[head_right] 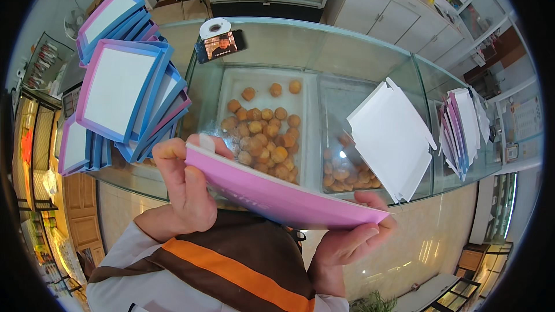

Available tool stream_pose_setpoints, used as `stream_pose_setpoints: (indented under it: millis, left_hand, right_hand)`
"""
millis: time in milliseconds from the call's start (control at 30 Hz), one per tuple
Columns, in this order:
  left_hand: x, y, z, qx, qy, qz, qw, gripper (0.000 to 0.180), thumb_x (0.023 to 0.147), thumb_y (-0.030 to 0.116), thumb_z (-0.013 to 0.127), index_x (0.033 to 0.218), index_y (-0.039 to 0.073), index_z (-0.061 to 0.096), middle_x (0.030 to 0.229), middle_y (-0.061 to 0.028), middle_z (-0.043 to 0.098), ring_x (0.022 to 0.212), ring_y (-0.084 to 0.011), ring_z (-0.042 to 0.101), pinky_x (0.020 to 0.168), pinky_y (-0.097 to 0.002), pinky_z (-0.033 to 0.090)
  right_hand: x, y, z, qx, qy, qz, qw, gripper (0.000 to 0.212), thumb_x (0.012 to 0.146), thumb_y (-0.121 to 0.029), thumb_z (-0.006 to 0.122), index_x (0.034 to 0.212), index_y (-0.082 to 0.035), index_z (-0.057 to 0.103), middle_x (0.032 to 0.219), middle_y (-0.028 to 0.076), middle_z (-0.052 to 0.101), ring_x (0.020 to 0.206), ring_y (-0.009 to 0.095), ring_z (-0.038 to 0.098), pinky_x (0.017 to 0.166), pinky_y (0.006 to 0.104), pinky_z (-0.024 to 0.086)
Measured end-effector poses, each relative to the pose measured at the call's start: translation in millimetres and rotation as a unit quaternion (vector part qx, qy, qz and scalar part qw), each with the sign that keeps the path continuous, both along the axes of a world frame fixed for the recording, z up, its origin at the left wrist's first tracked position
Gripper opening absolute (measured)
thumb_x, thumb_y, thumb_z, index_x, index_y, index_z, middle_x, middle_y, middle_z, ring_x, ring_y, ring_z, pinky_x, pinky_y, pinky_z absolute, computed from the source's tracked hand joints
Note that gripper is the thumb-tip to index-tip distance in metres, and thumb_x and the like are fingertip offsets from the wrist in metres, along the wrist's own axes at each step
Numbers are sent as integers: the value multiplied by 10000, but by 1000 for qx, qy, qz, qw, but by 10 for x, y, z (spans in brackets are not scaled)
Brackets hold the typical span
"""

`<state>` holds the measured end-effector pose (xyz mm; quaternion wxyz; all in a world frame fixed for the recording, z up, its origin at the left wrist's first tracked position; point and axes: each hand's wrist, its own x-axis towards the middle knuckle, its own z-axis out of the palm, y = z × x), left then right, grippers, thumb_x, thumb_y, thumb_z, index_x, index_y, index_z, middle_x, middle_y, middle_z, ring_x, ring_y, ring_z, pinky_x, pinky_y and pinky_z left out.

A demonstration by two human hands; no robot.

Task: The person repeatedly picks up folded pink and blue cardboard pieces, unfolds them into open box shapes, and places them on a stack. The person continues this repetitive assembly process throughout the clip.

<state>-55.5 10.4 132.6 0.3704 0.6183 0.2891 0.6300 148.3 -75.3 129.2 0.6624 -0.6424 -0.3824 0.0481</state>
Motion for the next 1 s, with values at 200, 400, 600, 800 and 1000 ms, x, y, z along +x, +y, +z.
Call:
stream_pose_setpoints:
  millis: [200, 400, 600, 800, 1000]
  left_hand:
    - [-79, -78, 167, -70, 9, -11, 997, 156, 1066, 197, 458, 1050, 60, 384, 890, -8, 478, 754, -42, 380, 676, -219, 352]
    - [-50, -116, 216, -160, -63, -1, 985, 170, 1058, 175, 489, 1127, 29, 436, 896, -4, 535, 754, -32, 423, 683, -207, 371]
    - [-133, -204, 215, -173, 23, 59, 983, 339, 1089, 203, 437, 1295, -50, 526, 1095, -88, 637, 929, -87, 566, 838, -253, 452]
    - [57, -318, 258, -131, -6, 213, 968, 333, 1086, 237, 461, 1257, -36, 546, 1133, -96, 622, 1027, -124, 569, 951, -300, 445]
    - [133, -529, 213, -113, -83, 208, 968, 220, 1060, 201, 526, 1154, 2, 529, 1070, -64, 619, 961, -86, 560, 868, -254, 449]
  right_hand:
    - [-102, -50, 115, 1, 201, 46, 979, 420, 1096, -430, 386, 1084, -22, 482, 1038, 142, 623, 877, 156, 588, 783, 295, 482]
    - [-37, 6, 135, 11, 250, 92, 964, 333, 1082, -369, 456, 1103, -45, 529, 976, 64, 595, 867, 129, 579, 733, 275, 472]
    - [207, 31, 109, -16, 273, 230, 934, 262, 1073, -309, 474, 1069, -49, 505, 967, 58, 592, 825, 101, 539, 719, 242, 443]
    - [95, 219, 13, -17, 206, 205, 957, 294, 1108, -332, 416, 1193, -58, 482, 1036, 52, 603, 907, 99, 555, 825, 257, 441]
    - [236, 296, 117, -4, 200, 246, 948, 260, 1078, -265, 477, 1159, -23, 529, 1026, 82, 642, 935, 126, 597, 864, 277, 472]
